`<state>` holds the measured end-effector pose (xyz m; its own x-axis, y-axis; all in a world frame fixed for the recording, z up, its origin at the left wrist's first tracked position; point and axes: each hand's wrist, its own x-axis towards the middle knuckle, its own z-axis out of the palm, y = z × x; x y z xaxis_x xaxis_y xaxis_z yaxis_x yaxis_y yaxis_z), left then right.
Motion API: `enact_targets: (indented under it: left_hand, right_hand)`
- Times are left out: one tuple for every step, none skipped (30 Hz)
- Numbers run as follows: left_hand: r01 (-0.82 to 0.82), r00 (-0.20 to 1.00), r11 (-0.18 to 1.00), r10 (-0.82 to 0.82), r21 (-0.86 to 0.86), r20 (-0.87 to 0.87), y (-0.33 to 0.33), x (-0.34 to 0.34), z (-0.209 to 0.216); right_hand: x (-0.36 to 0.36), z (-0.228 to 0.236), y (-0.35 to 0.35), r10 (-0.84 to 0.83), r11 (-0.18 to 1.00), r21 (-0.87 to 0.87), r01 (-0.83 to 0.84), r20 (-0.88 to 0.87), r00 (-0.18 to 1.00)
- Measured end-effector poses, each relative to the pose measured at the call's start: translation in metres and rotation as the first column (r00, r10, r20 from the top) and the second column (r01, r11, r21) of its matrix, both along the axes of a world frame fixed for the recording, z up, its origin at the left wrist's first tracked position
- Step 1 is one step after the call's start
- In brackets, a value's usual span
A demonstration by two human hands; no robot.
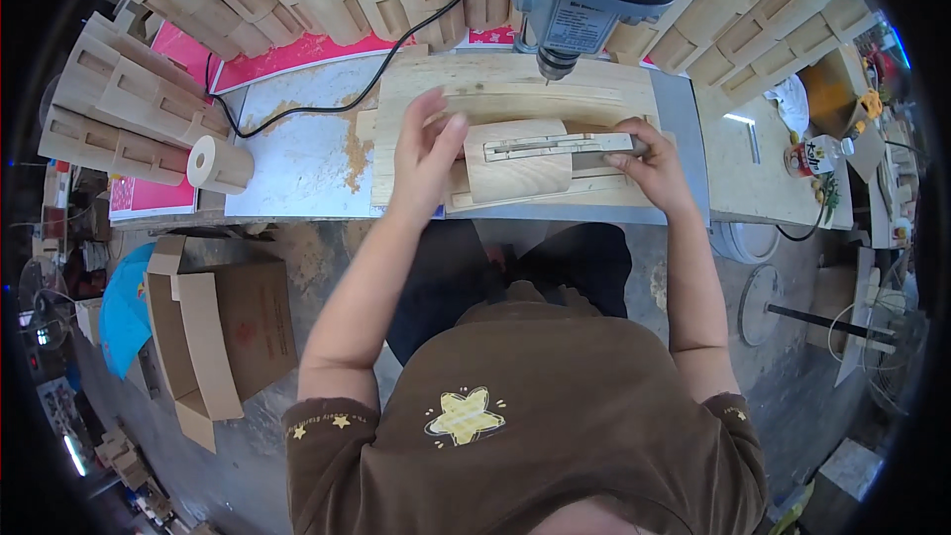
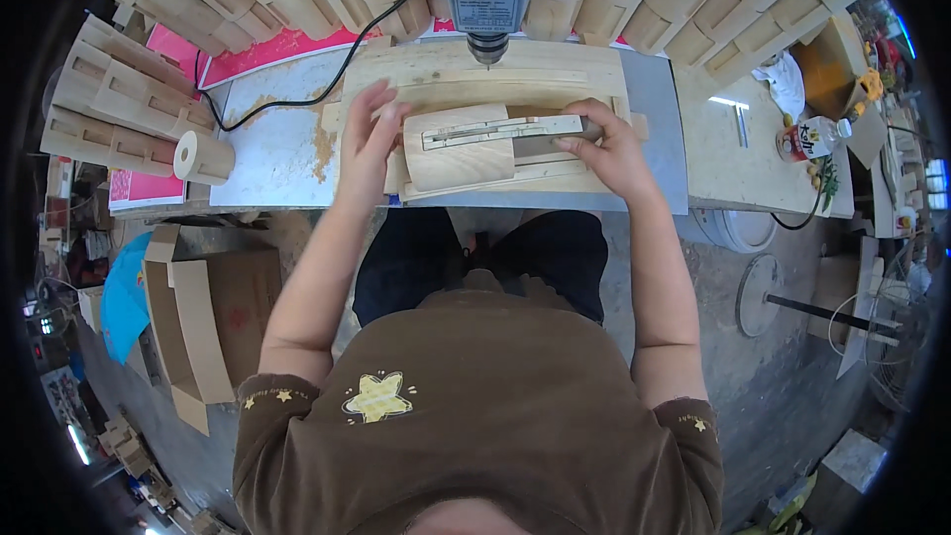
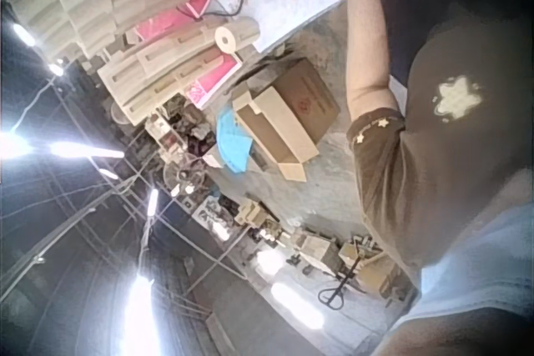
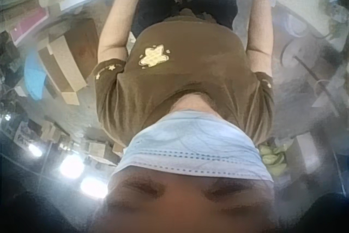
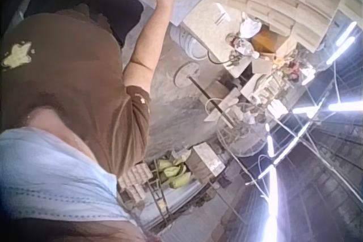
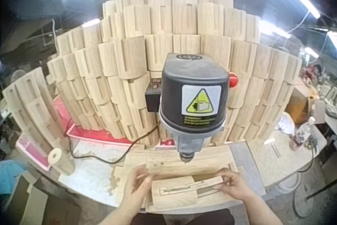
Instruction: The person is using a drill press to drill holes into cylindrical wood pieces using a wooden guide jig.
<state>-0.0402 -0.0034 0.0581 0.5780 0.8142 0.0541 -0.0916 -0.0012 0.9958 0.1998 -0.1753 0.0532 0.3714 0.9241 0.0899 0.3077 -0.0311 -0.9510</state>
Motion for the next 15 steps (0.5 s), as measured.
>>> enact_targets:
  left_hand:
    - [-0.078, 0.992, 0.996, 0.081, -0.03, 0.101, -0.012, -0.005, -0.009]
    - [-0.082, 0.991, 0.996, 0.085, -0.029, 0.103, -0.021, -0.011, -0.026]
    - [-0.048, 0.992, 0.995, 0.037, 0.085, 0.122, -0.028, -0.017, -0.046]
    - [-0.016, 0.991, 0.98, -0.011, 0.196, 0.134, -0.036, -0.02, -0.045]
    - [-0.028, 1.0, 0.902, 0.027, 0.432, 0.008, -0.042, -0.024, -0.043]
    - [-0.006, 0.99, 0.768, 0.096, 0.64, -0.106, -0.049, -0.025, -0.041]
    - [-0.065, 0.984, 0.766, 0.154, 0.64, -0.085, -0.054, -0.022, -0.043]
    - [-0.073, 0.983, 0.764, 0.164, 0.641, -0.084, -0.056, -0.019, -0.043]
    - [-0.051, 0.977, 0.776, 0.17, 0.628, -0.131, -0.057, -0.017, -0.044]
    - [-0.028, 0.969, 0.79, 0.172, 0.613, -0.177, -0.057, -0.015, -0.043]
    - [-0.039, 0.963, 0.784, 0.195, 0.62, -0.186, -0.054, -0.01, -0.041]
    - [-0.044, 0.963, 0.782, 0.2, 0.621, -0.183, -0.049, -0.005, -0.041]
    - [-0.036, 0.961, 0.762, 0.204, 0.646, -0.187, -0.042, 0.003, -0.042]
    - [-0.029, 0.959, 0.741, 0.21, 0.671, -0.191, -0.035, 0.01, -0.041]
    - [-0.027, 0.951, 0.733, 0.229, 0.679, -0.209, -0.027, 0.016, -0.039]
  right_hand:
    - [-0.001, -0.001, -0.002, -0.05, 0.998, 0.041, 0.042, 0.208, 0.977]
    - [-0.003, -0.001, -0.003, -0.104, 0.993, 0.09, 0.074, 0.404, 0.909]
    - [-0.004, 0.0, -0.003, -0.099, 0.993, 0.092, 0.067, 0.406, 0.909]
    - [-0.005, 0.001, -0.004, -0.129, 0.991, 0.106, 0.086, 0.516, 0.847]
    - [-0.006, 0.002, -0.005, -0.157, 0.987, 0.123, 0.102, 0.618, 0.77]
    - [-0.007, 0.003, -0.006, -0.15, 0.988, 0.123, 0.094, 0.619, 0.771]
    - [-0.009, 0.005, -0.006, -0.167, 0.986, 0.112, 0.124, 0.651, 0.741]
    - [-0.01, 0.006, -0.005, -0.183, 0.983, 0.102, 0.155, 0.682, 0.708]
    - [-0.007, 0.004, -0.005, -0.178, 0.984, 0.105, 0.145, 0.683, 0.709]
    - [-0.004, -0.001, -0.005, -0.218, 0.976, 0.111, 0.19, 0.604, 0.767]
    - [-0.003, -0.003, -0.004, -0.258, 0.966, 0.111, 0.235, 0.519, 0.815]
    - [-0.001, -0.003, -0.002, -0.256, 0.966, 0.114, 0.231, 0.521, 0.814]
    - [0.0, 0.001, 0.0, -0.291, 0.952, 0.057, 0.3, 0.467, 0.835]
    - [0.002, 0.003, 0.003, -0.33, 0.932, -0.003, 0.363, 0.412, 0.85]
    - [0.008, -0.001, 0.008, -0.328, 0.932, -0.001, 0.361, 0.414, 0.849]
